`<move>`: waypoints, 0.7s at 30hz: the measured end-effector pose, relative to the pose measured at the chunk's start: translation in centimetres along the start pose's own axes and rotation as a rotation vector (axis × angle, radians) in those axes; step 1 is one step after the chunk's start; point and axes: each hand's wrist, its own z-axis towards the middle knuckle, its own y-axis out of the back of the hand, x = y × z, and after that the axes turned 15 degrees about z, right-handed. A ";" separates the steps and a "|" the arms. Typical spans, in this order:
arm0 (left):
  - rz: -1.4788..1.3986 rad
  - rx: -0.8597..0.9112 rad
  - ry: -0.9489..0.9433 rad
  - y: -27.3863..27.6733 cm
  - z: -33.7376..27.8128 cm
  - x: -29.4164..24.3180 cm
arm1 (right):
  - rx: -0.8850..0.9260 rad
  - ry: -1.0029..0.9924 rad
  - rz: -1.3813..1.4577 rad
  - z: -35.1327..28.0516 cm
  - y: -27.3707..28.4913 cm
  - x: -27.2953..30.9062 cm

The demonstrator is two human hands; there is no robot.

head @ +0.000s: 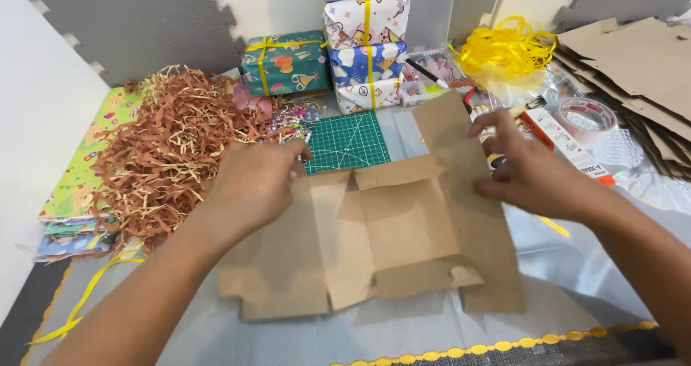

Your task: The person folds a flat cardboard box along pre-scored lines, tucks in the side flaps, and secures the bottom tabs to form a rectangular box. The person then picks up a wrapped gift and places it into the assembled box.

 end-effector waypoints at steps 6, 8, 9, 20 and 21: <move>0.277 -0.097 -0.031 1.0 6.7 -1.3 | 0.347 -0.108 0.044 -1.3 -3.4 -0.2; 0.301 -0.187 -0.043 0.2 8.7 -2.1 | 0.380 -0.116 0.158 -1.2 -4.3 -0.7; 0.326 -0.274 -0.052 -0.2 9.7 -2.5 | 0.415 -0.124 0.272 -1.0 -4.8 -1.0; -0.055 -0.188 -0.251 -5.6 -1.9 -7.3 | 0.664 -0.097 0.165 -4.1 -2.6 -0.5; -0.026 0.015 -0.276 -6.6 -3.9 -7.7 | 0.584 0.018 0.158 -4.3 -2.7 -0.6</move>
